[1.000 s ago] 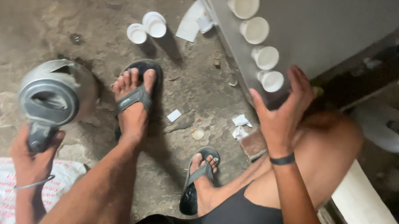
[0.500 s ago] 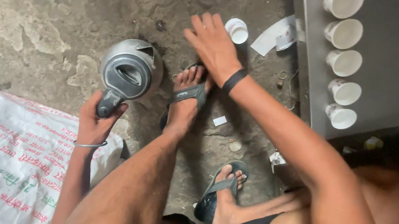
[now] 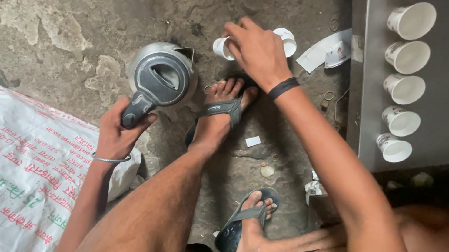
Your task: Filling paper cups with liquid from a kettle and arranging them on a machine surface.
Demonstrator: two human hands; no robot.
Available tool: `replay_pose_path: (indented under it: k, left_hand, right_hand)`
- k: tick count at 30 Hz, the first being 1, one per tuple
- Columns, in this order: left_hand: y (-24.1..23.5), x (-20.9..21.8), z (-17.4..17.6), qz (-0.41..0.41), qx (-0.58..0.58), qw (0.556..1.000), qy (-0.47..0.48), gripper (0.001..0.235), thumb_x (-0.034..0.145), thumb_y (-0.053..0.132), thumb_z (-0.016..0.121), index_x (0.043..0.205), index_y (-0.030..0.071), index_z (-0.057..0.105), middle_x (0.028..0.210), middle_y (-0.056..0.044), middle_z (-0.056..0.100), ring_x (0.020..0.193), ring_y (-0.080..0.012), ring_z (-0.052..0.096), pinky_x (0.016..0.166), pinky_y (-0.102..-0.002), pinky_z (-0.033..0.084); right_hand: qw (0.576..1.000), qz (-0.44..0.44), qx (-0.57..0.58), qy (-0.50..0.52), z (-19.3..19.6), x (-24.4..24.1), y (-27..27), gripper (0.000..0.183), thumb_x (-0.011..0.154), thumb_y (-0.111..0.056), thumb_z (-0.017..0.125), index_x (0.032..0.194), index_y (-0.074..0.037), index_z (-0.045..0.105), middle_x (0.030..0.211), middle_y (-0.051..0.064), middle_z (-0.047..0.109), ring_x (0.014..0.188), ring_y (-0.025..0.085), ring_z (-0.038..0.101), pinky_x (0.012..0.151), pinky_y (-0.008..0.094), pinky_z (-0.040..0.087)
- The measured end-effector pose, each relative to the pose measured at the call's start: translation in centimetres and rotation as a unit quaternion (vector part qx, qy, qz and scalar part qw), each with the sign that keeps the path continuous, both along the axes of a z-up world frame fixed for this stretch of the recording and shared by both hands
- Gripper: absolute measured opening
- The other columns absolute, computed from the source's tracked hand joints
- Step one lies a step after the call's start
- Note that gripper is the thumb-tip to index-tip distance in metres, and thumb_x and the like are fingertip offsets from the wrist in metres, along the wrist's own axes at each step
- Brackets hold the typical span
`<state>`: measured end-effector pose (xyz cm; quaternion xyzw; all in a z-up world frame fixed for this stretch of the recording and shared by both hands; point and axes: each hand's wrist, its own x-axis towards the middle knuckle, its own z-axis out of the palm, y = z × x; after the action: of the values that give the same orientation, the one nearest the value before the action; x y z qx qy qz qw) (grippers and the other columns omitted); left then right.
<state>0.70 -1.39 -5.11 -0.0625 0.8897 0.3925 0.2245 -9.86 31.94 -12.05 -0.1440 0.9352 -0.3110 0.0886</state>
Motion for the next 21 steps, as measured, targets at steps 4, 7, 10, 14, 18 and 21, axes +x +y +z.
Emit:
replay_pose_path:
  k: [4,7,10,14,18,21]
  left_hand:
    - [0.8,-0.6,1.0,0.003,0.008,1.0,0.01,0.037,0.085,0.026,0.086,0.088,0.003,0.058,0.07,-0.007,0.049,0.066,-0.0176,0.046,0.063,-0.033,0.041]
    - [0.8,-0.3,1.5,-0.001,0.013,1.0,0.02,0.035,0.084,0.026,0.085,0.092,0.003,0.06,0.073,-0.007,0.05,0.068,-0.0184,0.047,0.063,-0.034,0.042]
    - [1.1,-0.2,2.0,-0.006,-0.003,1.0,0.016,0.039,0.084,0.026,0.088,0.091,0.001,0.059,0.073,-0.008,0.05,0.067,-0.0194,0.046,0.063,-0.035,0.041]
    - [0.9,-0.2,2.0,0.008,0.026,1.0,0.004,0.033,0.085,0.024,0.085,0.094,0.003,0.062,0.074,-0.006,0.054,0.068,-0.0168,0.048,0.063,-0.033,0.042]
    - [0.2,0.5,1.7,0.018,0.021,1.0,-0.013,0.035,0.088,0.024,0.086,0.093,0.001,0.06,0.073,-0.006,0.05,0.07,-0.0158,0.046,0.065,-0.032,0.042]
    - [0.5,0.1,2.0,0.029,0.039,0.999,-0.019,0.03,0.086,0.024,0.084,0.095,0.004,0.065,0.073,-0.003,0.054,0.069,-0.0128,0.049,0.063,-0.031,0.042]
  right_hand:
    - [1.0,-0.007,0.003,0.0,-1.3,-0.4,-1.2,0.024,0.092,-0.016,0.074,0.113,-0.014,0.063,0.109,0.011,0.061,0.081,0.036,0.069,0.067,0.049,0.054]
    - [1.0,-0.005,-0.013,0.008,-0.9,-0.1,-1.9,0.029,0.093,-0.013,0.072,0.121,-0.013,0.061,0.114,0.012,0.06,0.085,0.036,0.07,0.068,0.049,0.055]
    - [0.999,-0.01,-0.016,-0.043,0.4,-0.1,-2.1,0.031,0.096,-0.015,0.071,0.125,-0.014,0.061,0.116,0.01,0.06,0.086,0.036,0.069,0.068,0.047,0.055]
    - [0.995,0.009,-0.091,-0.042,0.3,-0.1,-2.3,0.041,0.089,-0.012,0.069,0.129,-0.014,0.06,0.126,0.009,0.056,0.1,0.031,0.068,0.079,0.044,0.057]
    - [0.998,0.03,-0.054,0.007,0.2,0.5,-2.7,0.041,0.088,-0.018,0.074,0.127,-0.013,0.061,0.126,0.009,0.054,0.114,0.031,0.062,0.088,0.044,0.055]
    - [0.998,0.018,-0.053,0.022,0.6,0.6,-3.2,0.046,0.082,-0.018,0.075,0.125,-0.008,0.061,0.122,0.011,0.054,0.112,0.033,0.059,0.091,0.045,0.054]
